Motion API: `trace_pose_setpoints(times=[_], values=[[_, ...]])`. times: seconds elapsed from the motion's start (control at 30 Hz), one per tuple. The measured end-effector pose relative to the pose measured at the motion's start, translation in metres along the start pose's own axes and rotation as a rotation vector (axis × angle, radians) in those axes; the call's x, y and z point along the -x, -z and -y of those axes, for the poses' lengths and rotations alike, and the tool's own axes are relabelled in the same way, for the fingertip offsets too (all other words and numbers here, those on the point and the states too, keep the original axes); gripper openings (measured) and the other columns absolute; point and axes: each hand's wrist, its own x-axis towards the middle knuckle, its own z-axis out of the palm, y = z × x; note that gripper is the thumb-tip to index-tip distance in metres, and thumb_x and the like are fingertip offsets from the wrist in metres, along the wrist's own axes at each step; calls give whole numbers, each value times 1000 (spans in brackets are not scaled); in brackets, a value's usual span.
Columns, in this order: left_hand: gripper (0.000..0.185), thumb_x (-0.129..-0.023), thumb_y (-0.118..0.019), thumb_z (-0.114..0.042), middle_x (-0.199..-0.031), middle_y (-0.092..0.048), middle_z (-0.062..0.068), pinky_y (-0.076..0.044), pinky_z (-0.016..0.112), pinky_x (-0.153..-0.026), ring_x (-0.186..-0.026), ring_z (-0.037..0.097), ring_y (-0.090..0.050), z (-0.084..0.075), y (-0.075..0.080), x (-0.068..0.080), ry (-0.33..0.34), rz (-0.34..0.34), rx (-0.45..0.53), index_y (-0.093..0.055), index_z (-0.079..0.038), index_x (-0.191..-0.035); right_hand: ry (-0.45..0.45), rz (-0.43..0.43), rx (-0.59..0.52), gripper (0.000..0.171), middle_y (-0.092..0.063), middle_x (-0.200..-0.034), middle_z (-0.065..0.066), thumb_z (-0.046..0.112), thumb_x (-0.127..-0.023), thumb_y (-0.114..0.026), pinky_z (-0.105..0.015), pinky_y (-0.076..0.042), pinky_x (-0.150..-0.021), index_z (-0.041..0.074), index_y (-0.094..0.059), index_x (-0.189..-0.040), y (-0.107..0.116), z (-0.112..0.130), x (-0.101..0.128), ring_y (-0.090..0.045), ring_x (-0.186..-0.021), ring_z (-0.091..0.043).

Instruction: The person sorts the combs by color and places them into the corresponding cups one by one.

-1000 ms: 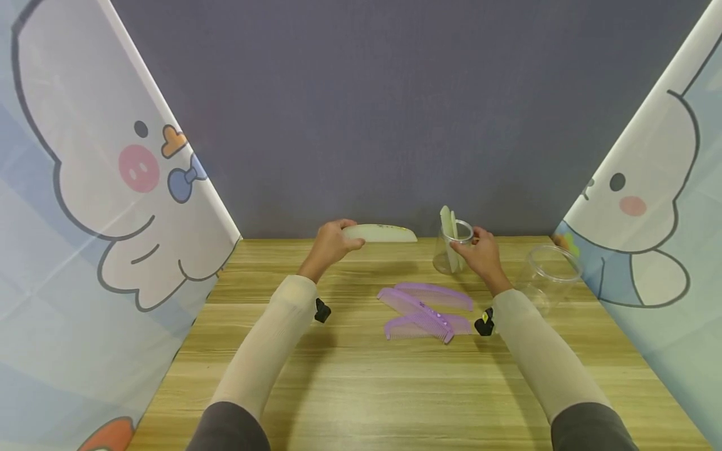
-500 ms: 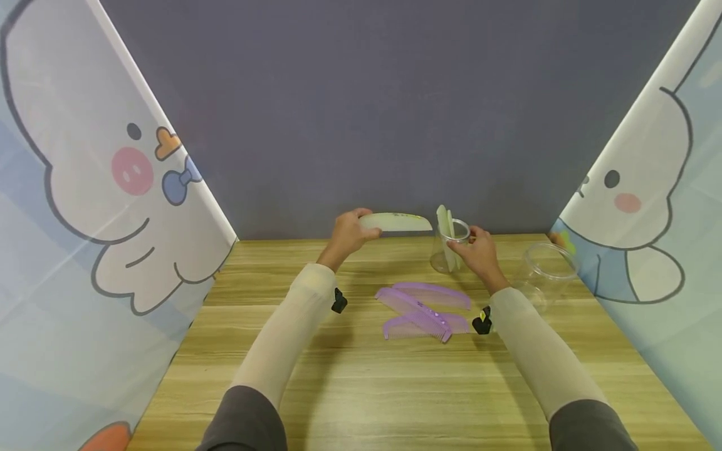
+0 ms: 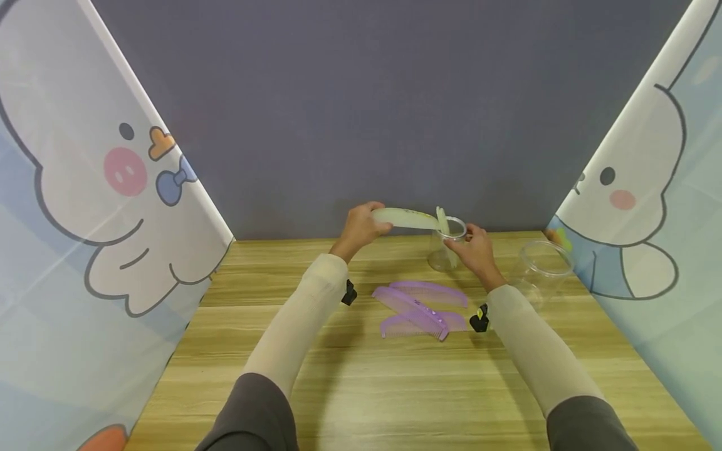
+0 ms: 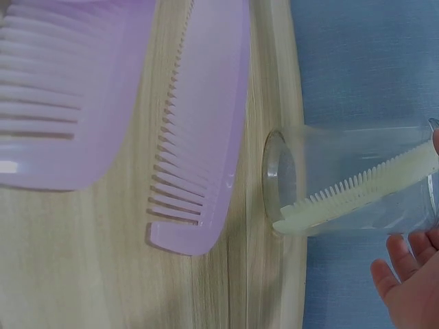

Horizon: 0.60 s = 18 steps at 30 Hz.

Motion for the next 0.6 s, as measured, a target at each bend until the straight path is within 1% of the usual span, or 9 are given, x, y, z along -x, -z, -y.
trace_pose_setpoints(times=[0.2, 0.3, 0.47, 0.6], values=[[59, -86, -74, -24, -123, -70, 12, -49, 31, -76, -91, 21, -58, -10, -3, -6, -19, 18, -34, -59, -7, -140, 3, -3, -9, 66, -54, -133, -35, 27, -88, -78, -59, -50, -97, -11, -53, -135, -1, 1, -1, -57, -117, -49], [61, -88, -74, -22, -124, -69, 12, -48, 28, -73, -89, 19, -57, -17, -6, -9, -8, 18, -17, -56, -6, -143, 3, -3, -11, 66, -55, -133, -35, 27, -88, -78, -59, -50, -97, -11, -53, -135, -1, 1, 0, -57, -117, -49], [62, -89, -73, -22, -119, -69, 11, -44, 24, -62, -79, 17, -53, -27, -12, -13, 22, 23, 39, -53, -7, -146, -4, -5, -5, 67, -54, -132, -34, 27, -88, -78, -58, -50, -97, -11, -52, -137, -1, 1, 0, -56, -117, -49], [61, -89, -72, -24, -122, -69, 10, -44, 24, -65, -82, 17, -54, -31, -16, -15, 5, 26, 46, -54, -8, -145, 2, 1, 3, 67, -54, -131, -34, 28, -88, -78, -58, -51, -96, -11, -52, -137, -1, 1, 0, -56, -117, -49]])
